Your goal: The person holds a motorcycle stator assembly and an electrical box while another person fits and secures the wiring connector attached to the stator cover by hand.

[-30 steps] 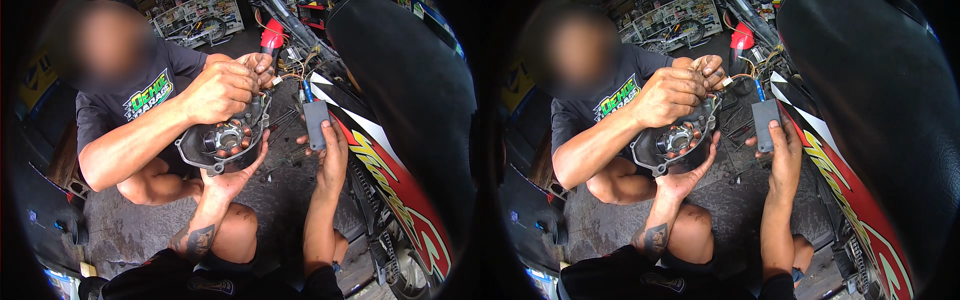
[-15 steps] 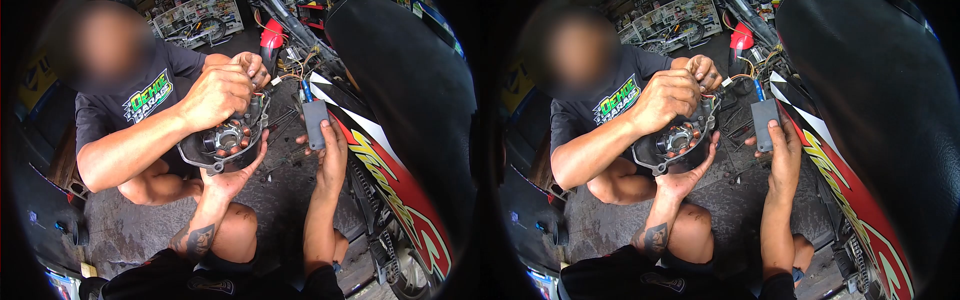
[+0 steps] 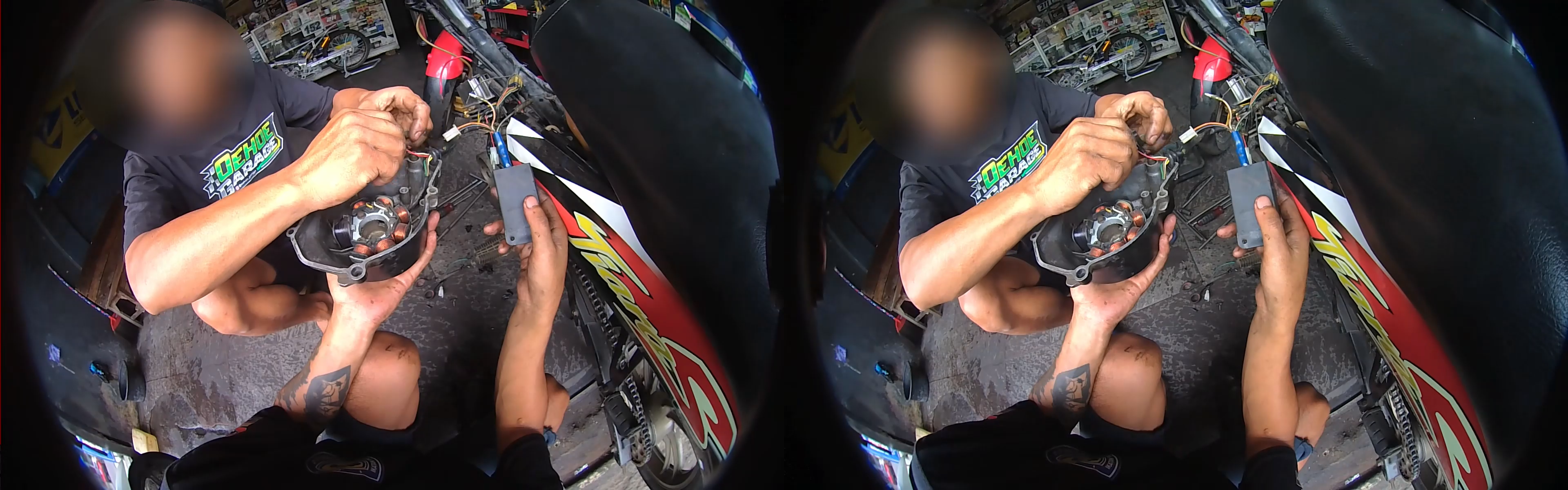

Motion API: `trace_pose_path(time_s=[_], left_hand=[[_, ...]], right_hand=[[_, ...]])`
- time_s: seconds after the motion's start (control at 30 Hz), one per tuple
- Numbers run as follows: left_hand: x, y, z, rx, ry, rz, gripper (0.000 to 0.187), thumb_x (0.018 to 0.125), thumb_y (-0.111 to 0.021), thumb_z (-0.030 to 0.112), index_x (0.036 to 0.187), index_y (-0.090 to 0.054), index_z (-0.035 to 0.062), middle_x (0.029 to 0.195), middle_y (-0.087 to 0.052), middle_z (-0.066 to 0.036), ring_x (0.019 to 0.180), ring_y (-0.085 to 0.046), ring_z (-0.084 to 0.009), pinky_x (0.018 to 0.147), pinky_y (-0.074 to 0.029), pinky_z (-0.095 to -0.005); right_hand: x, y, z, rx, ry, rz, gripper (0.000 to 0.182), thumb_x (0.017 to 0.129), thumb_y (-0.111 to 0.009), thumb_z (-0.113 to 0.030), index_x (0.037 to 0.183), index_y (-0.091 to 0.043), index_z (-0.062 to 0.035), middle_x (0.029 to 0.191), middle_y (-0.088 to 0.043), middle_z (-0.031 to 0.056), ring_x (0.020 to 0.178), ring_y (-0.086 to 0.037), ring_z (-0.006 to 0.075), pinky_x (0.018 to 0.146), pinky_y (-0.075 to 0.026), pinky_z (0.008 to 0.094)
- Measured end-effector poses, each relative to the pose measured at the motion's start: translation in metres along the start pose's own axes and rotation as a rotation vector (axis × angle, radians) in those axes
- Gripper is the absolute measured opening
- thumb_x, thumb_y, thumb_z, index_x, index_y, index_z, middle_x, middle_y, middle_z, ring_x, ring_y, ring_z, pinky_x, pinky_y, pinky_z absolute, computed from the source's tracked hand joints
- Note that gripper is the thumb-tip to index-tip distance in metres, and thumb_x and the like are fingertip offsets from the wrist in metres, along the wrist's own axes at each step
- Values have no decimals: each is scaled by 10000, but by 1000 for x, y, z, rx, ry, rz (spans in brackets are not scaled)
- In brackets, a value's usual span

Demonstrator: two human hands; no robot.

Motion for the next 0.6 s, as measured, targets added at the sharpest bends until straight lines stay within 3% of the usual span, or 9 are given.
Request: trace_pose_path(time_s=[0.13,0.2,0.33,0.4,0.53,0.6], left_hand=[[1,1,-1,-12,13,3,531,938,-495,417,1266,-533,2,1253,-539,-251,1333,-414,-491,1112,-375,-601],[1,1,0,40,2,-33,684,945,-473,478,1414,-408,-14,1448,-404,-270,1377,-366,-478,1098,-392,-579],[0,0,0,32,0,-25,675,946,-474,469,1411,-409,-16,1444,-405,-272,1378,-365,-479,1094,-395,-585],[-1,0,-1,11,6,5,527,935,-495,423,1246,-534,-1,1229,-553,-243,1342,-402,-485,1114,-368,-596],[-2,-1,-2,18,3,5,543,936,-492,419,1250,-528,-22,1225,-552,-253,1339,-405,-486,1114,-368,-596],[-1,0,-2,-3,13,1,627,956,-472,456,1372,-449,-12,1420,-429,-265,1380,-364,-476,1087,-398,-595]], right_hand=[[0,1,1,1,-4,0,512,975,-575,-334,1318,-518,42,1129,-694,199,693,-703,182,495,-460,218],[0,0,1,3,-1,-2,512,974,-576,-334,1314,-518,45,1130,-694,199,693,-703,181,494,-461,218],[-1,-1,0,-1,3,2,515,972,-578,-336,1303,-519,54,1133,-693,199,693,-703,181,489,-465,218],[-1,-1,-1,0,3,1,516,971,-578,-337,1301,-519,55,1132,-694,200,693,-703,181,489,-466,217],[-1,-1,0,-2,0,5,514,972,-577,-338,1300,-519,53,1129,-695,199,692,-703,180,488,-465,217],[-1,0,0,-6,-3,6,513,972,-577,-338,1300,-520,51,1129,-695,198,692,-702,180,488,-464,218]])
Point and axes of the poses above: each hand's wrist, its own x-axis towards the middle knuckle, its own y-axis out of the back of the hand, z = x × y, the point moved 8 cm from there along x, towards the middle knuckle
